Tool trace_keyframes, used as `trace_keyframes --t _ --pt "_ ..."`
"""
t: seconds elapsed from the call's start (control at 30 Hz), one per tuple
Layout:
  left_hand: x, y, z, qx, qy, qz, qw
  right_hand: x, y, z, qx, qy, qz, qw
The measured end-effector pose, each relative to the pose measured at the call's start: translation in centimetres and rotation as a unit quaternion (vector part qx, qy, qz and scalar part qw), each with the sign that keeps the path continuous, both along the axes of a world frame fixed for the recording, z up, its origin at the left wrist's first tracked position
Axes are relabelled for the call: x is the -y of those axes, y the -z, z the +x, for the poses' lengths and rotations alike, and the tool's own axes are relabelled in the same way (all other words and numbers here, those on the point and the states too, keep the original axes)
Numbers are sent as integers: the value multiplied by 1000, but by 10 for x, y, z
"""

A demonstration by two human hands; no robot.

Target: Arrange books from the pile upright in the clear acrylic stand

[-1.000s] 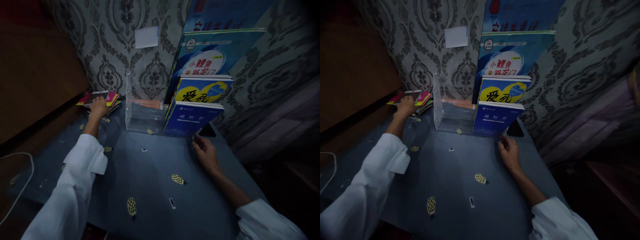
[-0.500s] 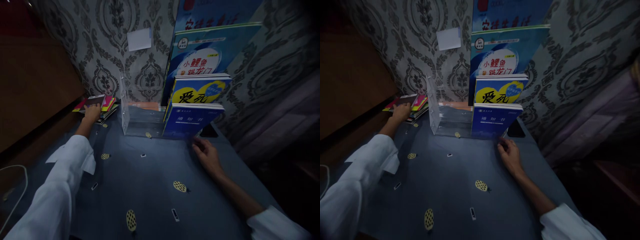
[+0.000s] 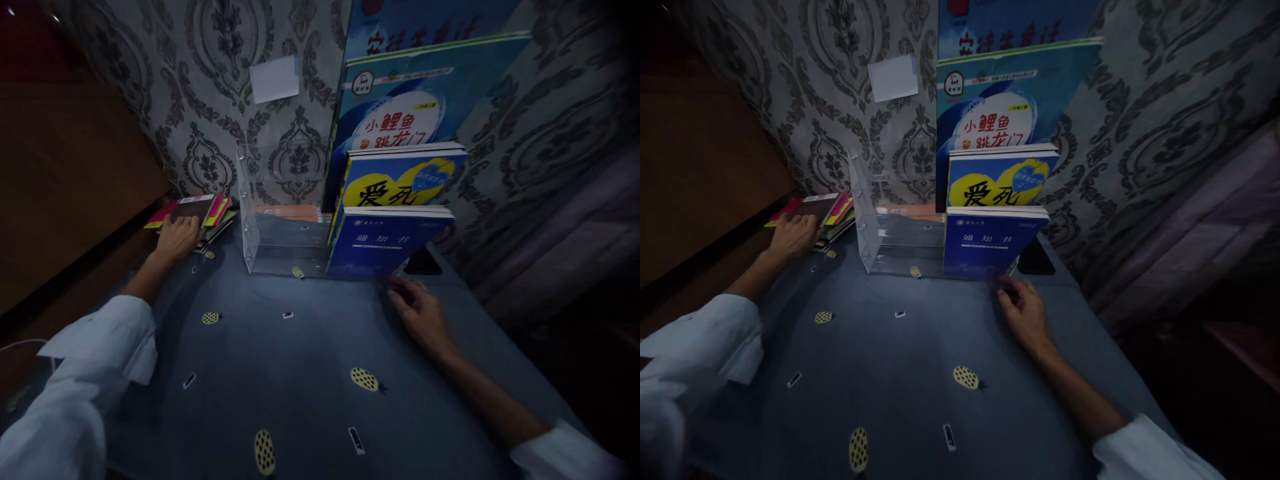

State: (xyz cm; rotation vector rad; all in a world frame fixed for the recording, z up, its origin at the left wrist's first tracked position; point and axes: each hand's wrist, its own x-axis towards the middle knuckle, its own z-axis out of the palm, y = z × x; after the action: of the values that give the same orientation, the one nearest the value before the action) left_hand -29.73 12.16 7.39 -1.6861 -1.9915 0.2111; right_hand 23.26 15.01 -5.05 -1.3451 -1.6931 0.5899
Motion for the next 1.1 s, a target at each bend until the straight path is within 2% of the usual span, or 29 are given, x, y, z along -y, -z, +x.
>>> trace_keyframes --t 0.1,0.27,0.47,0.67,1.1 --pt "5 -2 -5 29 -15 11 999 -2 3 0 -1 -1 8 1000" --pt "-4 -1 -10 99 -79 -23 992 -2 3 -1 15 -1 25 1000" --pt "1 2 -4 90 -89 -21 992 -3 1 -2 34 -4 27 999" --pt "21 8 16 61 -90 -20 994 -3 0 -2 36 -7 31 999" --pt "85 40 68 23 -89 -74 993 -5 5 -3 38 -16 47 998"
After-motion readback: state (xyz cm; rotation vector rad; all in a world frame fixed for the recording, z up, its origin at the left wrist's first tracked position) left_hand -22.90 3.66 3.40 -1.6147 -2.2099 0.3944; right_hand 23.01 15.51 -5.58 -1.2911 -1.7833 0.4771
